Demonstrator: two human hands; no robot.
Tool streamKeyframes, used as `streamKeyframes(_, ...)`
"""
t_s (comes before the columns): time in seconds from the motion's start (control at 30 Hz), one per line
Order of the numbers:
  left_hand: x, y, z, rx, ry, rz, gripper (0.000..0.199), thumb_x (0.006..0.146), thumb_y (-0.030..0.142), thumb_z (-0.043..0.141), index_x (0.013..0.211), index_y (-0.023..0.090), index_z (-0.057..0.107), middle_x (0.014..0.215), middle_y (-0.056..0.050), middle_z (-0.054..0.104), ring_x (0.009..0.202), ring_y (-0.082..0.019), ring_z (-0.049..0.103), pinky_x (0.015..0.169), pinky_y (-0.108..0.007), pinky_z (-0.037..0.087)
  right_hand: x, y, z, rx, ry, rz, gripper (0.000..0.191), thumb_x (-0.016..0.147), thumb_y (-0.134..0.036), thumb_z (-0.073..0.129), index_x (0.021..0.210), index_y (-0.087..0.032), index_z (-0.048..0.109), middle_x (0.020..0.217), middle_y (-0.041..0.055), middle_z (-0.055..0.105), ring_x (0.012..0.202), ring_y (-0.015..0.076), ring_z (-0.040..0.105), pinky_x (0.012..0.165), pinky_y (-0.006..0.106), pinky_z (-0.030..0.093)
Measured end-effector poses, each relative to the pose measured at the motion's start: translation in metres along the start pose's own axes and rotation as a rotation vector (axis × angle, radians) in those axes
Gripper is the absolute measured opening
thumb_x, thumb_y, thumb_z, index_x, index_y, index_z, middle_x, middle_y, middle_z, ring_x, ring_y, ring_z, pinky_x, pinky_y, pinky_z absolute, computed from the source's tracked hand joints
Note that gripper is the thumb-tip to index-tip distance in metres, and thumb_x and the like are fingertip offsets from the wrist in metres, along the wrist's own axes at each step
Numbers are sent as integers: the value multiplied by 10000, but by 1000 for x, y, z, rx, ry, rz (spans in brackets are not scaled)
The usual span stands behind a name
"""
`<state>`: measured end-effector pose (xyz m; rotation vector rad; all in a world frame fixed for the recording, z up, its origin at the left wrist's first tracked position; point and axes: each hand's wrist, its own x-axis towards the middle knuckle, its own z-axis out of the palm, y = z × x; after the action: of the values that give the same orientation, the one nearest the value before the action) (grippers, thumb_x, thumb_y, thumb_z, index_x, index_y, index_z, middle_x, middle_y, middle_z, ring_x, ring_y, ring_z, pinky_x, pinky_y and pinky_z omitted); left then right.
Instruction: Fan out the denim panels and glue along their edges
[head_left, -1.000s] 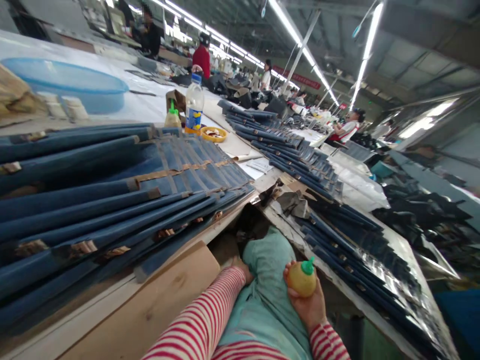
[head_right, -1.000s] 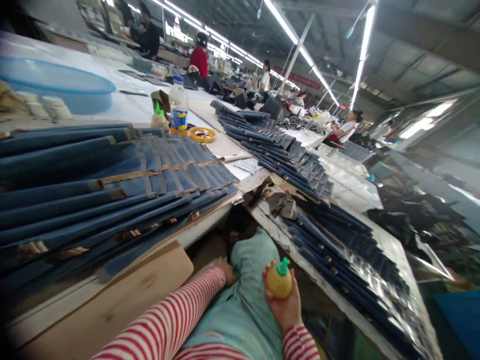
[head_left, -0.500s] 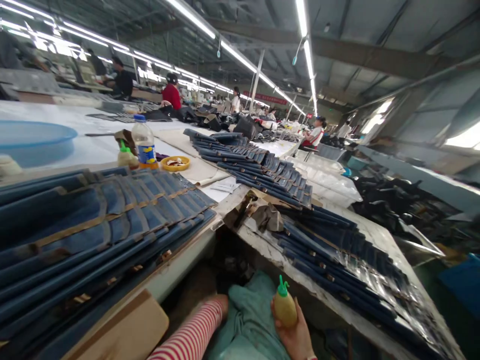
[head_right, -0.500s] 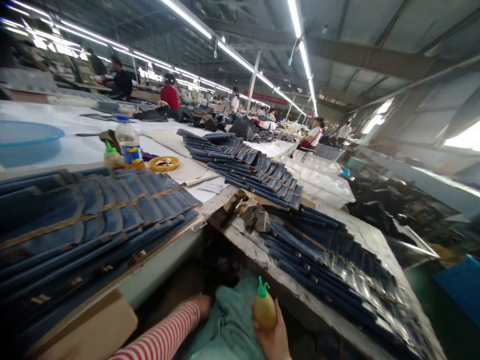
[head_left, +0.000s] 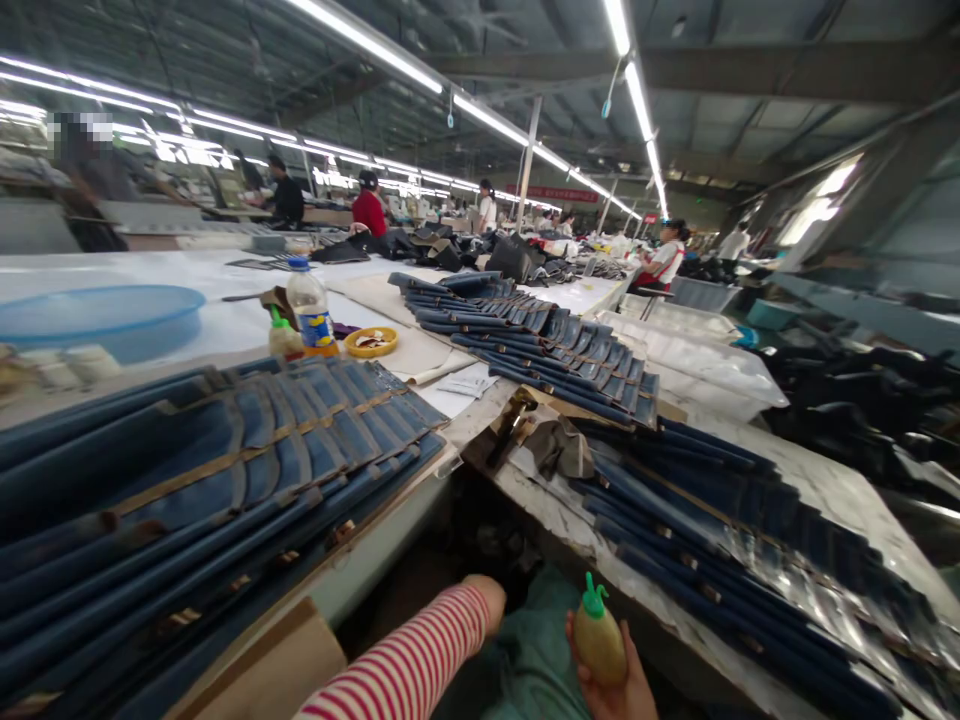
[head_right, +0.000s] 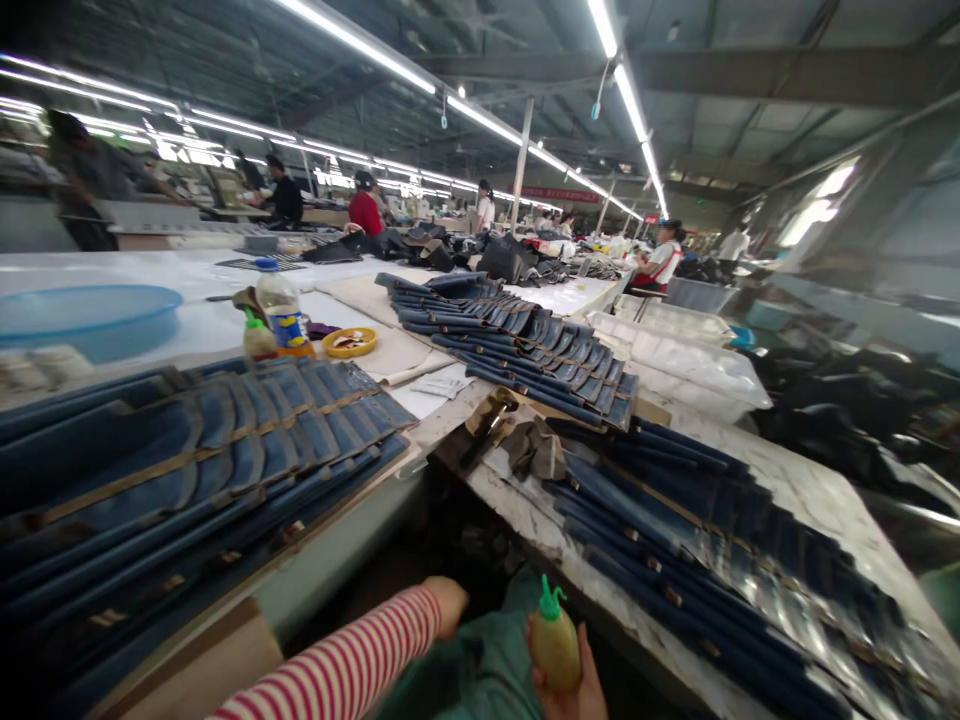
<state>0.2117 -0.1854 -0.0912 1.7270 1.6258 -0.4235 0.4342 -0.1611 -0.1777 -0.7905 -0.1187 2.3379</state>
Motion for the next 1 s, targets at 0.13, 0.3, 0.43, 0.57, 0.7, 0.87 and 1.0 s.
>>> streamKeyframes(0.13, -22, 17, -51, 165, 39, 110, 266, 806, 255, 533, 1033, 124, 577, 1075, -111, 603, 1017, -216, 559, 858, -417, 474, 7, -10, 42, -9, -88, -10, 395, 712, -449, 631, 1029, -214, 607, 1062, 79, 646, 963, 192, 615, 539, 218, 534)
streamKeyframes(0.3, -79, 9, -78, 256, 186, 208, 249, 782, 231, 502, 988, 145, 612, 953, -146, 649, 931, -267, 602, 763, -387, 496, 20, -36, 115, -116, -178, -59, 529, 684, -504, 649, 1123, -220, 565, 1203, 107, 565, 1069, 221, 556, 647, 257, 548)
streamKeyframes(0.43, -122, -19, -62, 246, 273, 202, 272, 796, 291, 449, 962, 148, 612, 898, -154, 655, 845, -293, 622, 701, -425, 501, 48, -47, 171, -272, -218, -145, 544, 664, -495, 675, 1106, -196, 570, 1159, 121, 588, 1049, 247, 566, 673, 291, 548)
streamKeyframes(0.57, -146, -51, -41, 181, 305, 138, 260, 803, 289, 435, 977, 169, 586, 903, -120, 656, 835, -285, 623, 700, -420, 503, 80, -47, 235, -506, -249, -228, 373, 730, -425, 640, 1004, -176, 603, 927, 76, 665, 788, 195, 644, 562, 287, 558)
streamKeyframes(0.7, -152, -73, -27, 132, 285, 78, 244, 799, 277, 448, 972, 168, 581, 906, -127, 651, 816, -302, 622, 675, -436, 500, 97, -41, 306, -842, -374, -317, 344, 759, -385, 611, 1024, -166, 585, 799, 29, 644, 587, 134, 603, 383, 198, 484)
streamKeyframes(0.87, -146, -86, -10, 80, 295, 116, 244, 810, 321, 449, 958, 174, 577, 932, -117, 645, 867, -289, 609, 736, -447, 489, 96, -34, 377, -1222, -547, -484, 379, 704, -197, 656, 1067, -120, 574, 766, -12, 609, 577, 80, 563, 419, 133, 442)
streamKeyframes(1.0, -141, -84, 2, 65, 253, 143, 259, 803, 321, 483, 971, 155, 589, 935, -134, 643, 870, -288, 601, 763, -453, 482, 91, -29, 412, -1404, -665, -586, 420, 614, -53, 686, 1023, -106, 605, 770, -33, 614, 665, 74, 561, 553, 139, 452)
